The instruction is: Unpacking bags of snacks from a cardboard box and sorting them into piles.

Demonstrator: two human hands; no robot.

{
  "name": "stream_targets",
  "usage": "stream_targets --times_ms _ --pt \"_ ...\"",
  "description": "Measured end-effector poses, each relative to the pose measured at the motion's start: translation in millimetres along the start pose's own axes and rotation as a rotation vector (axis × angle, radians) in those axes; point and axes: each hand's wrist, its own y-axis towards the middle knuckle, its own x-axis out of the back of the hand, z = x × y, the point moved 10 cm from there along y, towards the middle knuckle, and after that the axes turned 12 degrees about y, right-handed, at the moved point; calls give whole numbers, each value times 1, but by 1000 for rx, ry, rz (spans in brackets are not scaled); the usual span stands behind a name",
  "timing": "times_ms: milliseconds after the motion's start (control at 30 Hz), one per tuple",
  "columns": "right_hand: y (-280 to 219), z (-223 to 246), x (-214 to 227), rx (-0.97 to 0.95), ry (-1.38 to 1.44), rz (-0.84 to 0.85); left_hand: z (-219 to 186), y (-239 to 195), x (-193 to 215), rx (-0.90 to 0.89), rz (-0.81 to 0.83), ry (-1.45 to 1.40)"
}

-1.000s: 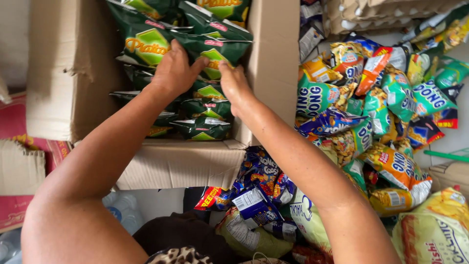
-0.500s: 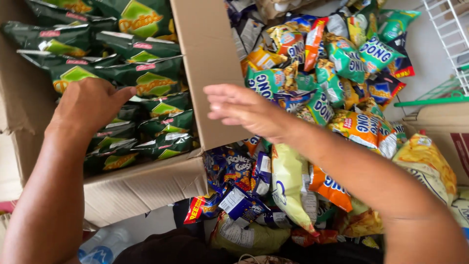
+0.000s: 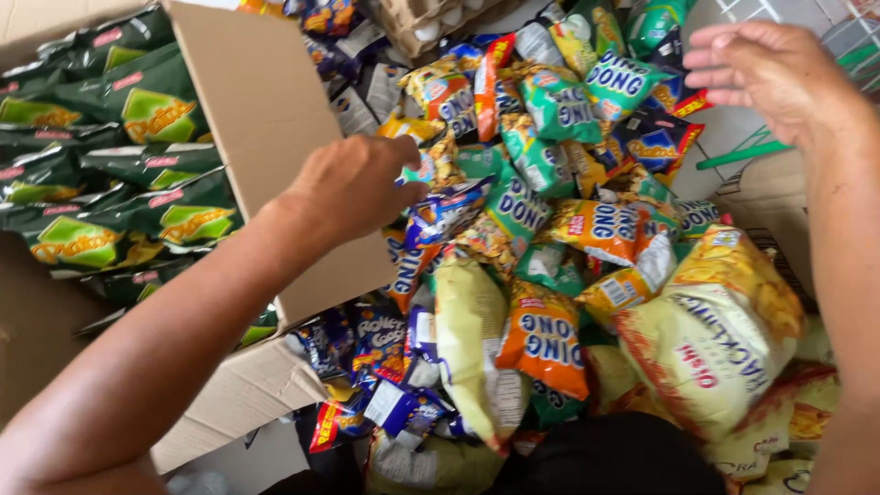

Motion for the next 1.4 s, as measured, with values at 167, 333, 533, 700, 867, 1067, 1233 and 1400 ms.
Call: stream_targets --times_ms 167,333,533,700,867,1067,1233,1400 --pt "18 -79 50 -183 31 -91 -73 92 -45 -105 107 -48" --pt "78 -114 45 2 -193 -43 -123 202 -104 -224 -97 -220" --pt "162 -156 9 258 -541 -12 -90 328 -169 109 -201 -185" --pt "179 -138 -20 471 -771 -136 -51 384 -205 245 -284 -32" --pt "165 -127 -37 509 -552 -42 -51 406 -239 211 -304 -36" --pt "168 -226 -34 -50 -734 220 -63 388 -220 296 -226 -44" --pt "145 -229 -34 -51 -594 294 -88 330 -150 307 -290 -109" --pt "113 -161 -53 102 -621 325 -91 260 -88 130 -677 -92"
